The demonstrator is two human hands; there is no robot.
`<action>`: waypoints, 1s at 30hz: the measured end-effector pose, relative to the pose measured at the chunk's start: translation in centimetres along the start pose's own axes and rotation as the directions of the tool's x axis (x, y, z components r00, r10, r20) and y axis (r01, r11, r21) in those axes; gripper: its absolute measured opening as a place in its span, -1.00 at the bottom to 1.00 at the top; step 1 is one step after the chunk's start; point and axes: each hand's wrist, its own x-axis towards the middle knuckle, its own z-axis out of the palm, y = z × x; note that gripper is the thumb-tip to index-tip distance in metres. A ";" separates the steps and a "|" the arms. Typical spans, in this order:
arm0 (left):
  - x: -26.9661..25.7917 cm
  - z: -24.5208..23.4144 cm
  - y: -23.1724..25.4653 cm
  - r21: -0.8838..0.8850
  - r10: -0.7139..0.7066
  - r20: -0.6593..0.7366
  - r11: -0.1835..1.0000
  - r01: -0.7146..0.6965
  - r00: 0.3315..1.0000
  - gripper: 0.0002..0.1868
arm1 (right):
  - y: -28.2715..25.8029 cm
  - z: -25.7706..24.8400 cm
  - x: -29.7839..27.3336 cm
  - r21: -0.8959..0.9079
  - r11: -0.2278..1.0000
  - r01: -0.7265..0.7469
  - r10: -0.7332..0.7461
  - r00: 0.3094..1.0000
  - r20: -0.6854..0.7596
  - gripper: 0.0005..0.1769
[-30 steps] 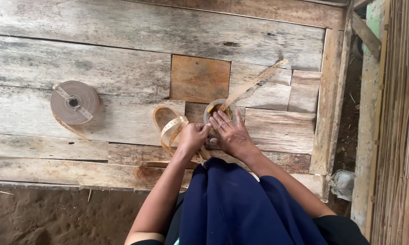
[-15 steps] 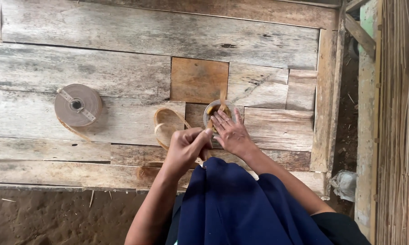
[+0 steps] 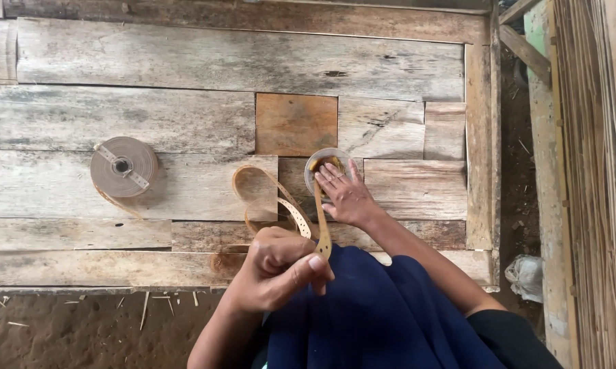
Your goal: Applying adhesive and thin veneer strips to the edges of wooden boards in a workshop.
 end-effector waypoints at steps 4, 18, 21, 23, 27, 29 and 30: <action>-0.4 0.2 -0.6 0.032 0.033 0.009 0.999 -0.033 0.999 -0.76 | -0.6 -4.6 0.0 0.112 0.988 -0.108 0.075 0.961 0.266 0.02; 1.8 2.0 -8.7 -0.118 -0.249 -0.249 0.967 0.225 0.936 -0.65 | 12.1 -4.8 -4.8 0.303 0.931 -0.206 0.362 0.635 -0.682 -0.85; 2.7 0.7 -11.5 -0.079 -0.314 -0.267 0.949 0.304 0.911 -0.68 | 13.7 -12.2 -6.0 0.235 0.862 -0.448 0.462 0.506 -0.728 -0.41; 3.4 -0.3 -14.4 -0.067 -0.344 -0.296 0.938 0.340 0.891 -0.68 | 15.2 -12.0 -6.3 0.246 0.840 -0.483 0.462 0.402 -0.791 -0.51; 4.3 -0.9 -17.6 -0.097 -0.429 -0.308 0.902 0.421 0.849 -0.68 | 8.6 -5.1 -5.9 0.971 0.140 -0.192 0.689 0.724 0.044 -0.72; 4.9 -1.0 -19.5 -0.110 -0.439 -0.293 0.898 0.427 0.849 -0.69 | 4.1 -6.2 -5.1 0.967 -0.190 -0.172 0.518 0.819 0.247 -0.62; 5.1 -1.2 -20.4 -0.115 -0.446 -0.280 0.894 0.432 0.850 -0.70 | 1.7 -6.7 -4.5 0.844 -0.499 -0.196 0.275 0.888 0.369 -0.43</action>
